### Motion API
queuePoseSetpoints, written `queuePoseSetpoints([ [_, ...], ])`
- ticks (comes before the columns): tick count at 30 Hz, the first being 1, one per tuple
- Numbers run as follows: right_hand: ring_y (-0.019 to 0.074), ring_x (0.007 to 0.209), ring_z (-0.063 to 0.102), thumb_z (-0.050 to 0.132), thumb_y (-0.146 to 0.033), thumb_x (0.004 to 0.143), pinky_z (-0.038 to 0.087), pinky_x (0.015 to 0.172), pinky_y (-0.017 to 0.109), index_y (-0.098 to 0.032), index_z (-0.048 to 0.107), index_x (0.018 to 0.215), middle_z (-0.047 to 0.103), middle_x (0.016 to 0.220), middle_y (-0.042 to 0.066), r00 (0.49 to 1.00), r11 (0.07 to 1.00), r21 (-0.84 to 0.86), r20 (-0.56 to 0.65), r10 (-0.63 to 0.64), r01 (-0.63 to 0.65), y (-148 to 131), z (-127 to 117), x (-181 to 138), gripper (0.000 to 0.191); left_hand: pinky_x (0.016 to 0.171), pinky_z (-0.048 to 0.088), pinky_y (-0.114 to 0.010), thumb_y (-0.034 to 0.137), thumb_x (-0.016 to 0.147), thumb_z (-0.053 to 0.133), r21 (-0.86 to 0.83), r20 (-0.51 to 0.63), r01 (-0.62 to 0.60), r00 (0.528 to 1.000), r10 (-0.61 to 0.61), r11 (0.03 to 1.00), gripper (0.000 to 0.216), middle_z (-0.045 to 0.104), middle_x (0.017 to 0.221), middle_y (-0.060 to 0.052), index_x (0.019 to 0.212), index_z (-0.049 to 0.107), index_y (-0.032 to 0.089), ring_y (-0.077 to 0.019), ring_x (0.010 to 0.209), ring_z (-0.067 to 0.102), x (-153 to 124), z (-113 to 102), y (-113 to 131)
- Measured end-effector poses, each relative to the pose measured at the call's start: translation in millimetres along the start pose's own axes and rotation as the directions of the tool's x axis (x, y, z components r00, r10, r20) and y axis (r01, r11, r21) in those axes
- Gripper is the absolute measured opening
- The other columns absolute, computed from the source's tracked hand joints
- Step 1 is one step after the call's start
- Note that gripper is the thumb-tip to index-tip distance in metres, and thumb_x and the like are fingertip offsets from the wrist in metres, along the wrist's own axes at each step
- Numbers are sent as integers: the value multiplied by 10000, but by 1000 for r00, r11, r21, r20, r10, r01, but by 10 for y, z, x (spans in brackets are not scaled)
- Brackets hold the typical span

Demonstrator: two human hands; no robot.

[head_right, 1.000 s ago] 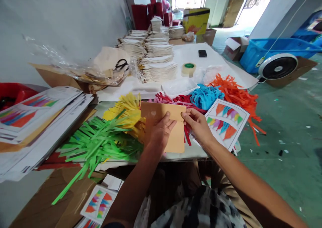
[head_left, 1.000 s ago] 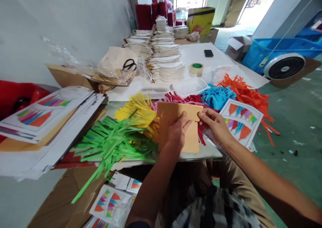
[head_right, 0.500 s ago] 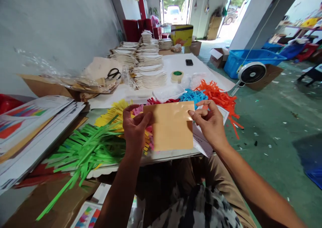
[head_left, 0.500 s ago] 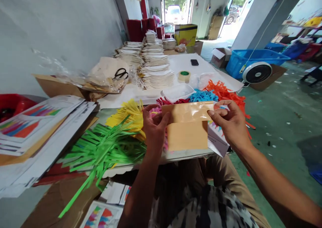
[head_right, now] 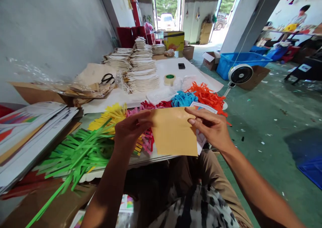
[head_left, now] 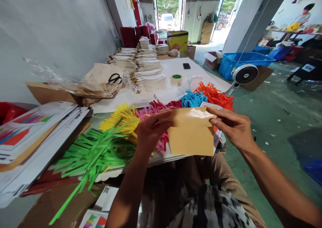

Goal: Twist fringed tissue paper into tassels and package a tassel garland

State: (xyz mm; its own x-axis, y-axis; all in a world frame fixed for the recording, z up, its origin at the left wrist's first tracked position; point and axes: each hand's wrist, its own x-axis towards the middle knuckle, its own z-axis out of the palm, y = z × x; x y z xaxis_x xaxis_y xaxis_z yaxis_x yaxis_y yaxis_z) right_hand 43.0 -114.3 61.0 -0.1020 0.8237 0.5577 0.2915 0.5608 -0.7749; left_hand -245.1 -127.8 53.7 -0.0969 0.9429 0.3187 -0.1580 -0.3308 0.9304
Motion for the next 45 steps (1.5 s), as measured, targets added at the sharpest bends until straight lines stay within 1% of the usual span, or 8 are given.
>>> queuePoseSetpoints([
  [7, 250, 947, 745, 793, -377, 947, 594, 792, 392, -365, 848, 1137, 825, 1081, 37, 999, 989, -146, -52, 4, -12, -32, -76, -38, 199, 856, 675, -315, 243, 666, 976, 85, -99, -7, 995, 15, 996, 277, 844, 944, -77, 925, 883, 219, -215, 879, 796, 21, 113, 50],
  [12, 240, 889, 696, 761, -404, 972, 552, 791, 399, -332, 846, 1028, 786, 976, 44, 996, 982, -189, -93, -12, -6, -28, -37, -6, 125, 802, 639, -295, 278, 721, 947, 109, -42, -14, 999, 19, 994, 185, 810, 850, -63, 885, 883, 221, -187, 817, 747, 83, 113, 12],
  [16, 266, 1038, 647, 766, -460, 956, 519, 883, 414, -298, 816, 973, 703, 1043, 65, 990, 961, -275, -114, -77, 43, -30, -32, 30, 170, 723, 565, -231, 276, 702, 961, 199, -91, -72, 992, 92, 977, 144, 732, 890, -47, 813, 876, 243, -164, 864, 669, 107, 98, -18],
  [19, 261, 1070, 655, 714, -484, 992, 508, 937, 405, -273, 764, 966, 713, 1090, 58, 999, 982, -190, -38, -7, 0, -14, -19, 7, 218, 777, 559, -238, 309, 698, 964, 112, -92, -23, 995, 33, 994, 164, 739, 989, -65, 760, 849, 211, -173, 936, 672, 89, 134, -45],
  [23, 185, 775, 600, 681, -522, 1008, 462, 686, 308, -250, 713, 927, 662, 846, 16, 982, 981, -36, -30, 188, -189, 12, 24, -75, 286, 619, 493, -220, 434, 697, 961, -12, -54, 157, 986, -158, 987, 315, 736, 764, -41, 756, 809, 164, -123, 671, 617, 29, 208, -56],
  [29, 158, 658, 515, 718, -568, 968, 412, 579, 278, -234, 689, 817, 593, 720, 3, 964, 964, 62, -53, 262, -259, -32, 46, -101, 369, 535, 405, -191, 431, 698, 955, 46, -75, 136, 988, -132, 990, 312, 678, 642, 0, 732, 799, 163, -89, 577, 534, -15, 219, -71],
  [36, 142, 594, 495, 750, -602, 928, 412, 554, 271, -230, 680, 764, 591, 678, -9, 928, 915, 187, -36, 371, -358, 68, 6, -155, 413, 563, 452, -199, 408, 712, 944, 32, -103, 129, 987, -125, 991, 258, 726, 671, -11, 757, 829, 181, -106, 595, 589, -72, 225, -228],
  [45, 264, 907, 732, 753, -800, 801, 576, 782, 355, -276, 822, 1075, 792, 1038, 75, 948, 924, 218, 134, 290, -313, 23, -67, -216, 595, 566, 466, -196, 358, 701, 946, 28, -165, 90, 983, -85, 996, 215, 725, 656, -5, 755, 832, 183, -108, 599, 599, -129, 238, -191],
])
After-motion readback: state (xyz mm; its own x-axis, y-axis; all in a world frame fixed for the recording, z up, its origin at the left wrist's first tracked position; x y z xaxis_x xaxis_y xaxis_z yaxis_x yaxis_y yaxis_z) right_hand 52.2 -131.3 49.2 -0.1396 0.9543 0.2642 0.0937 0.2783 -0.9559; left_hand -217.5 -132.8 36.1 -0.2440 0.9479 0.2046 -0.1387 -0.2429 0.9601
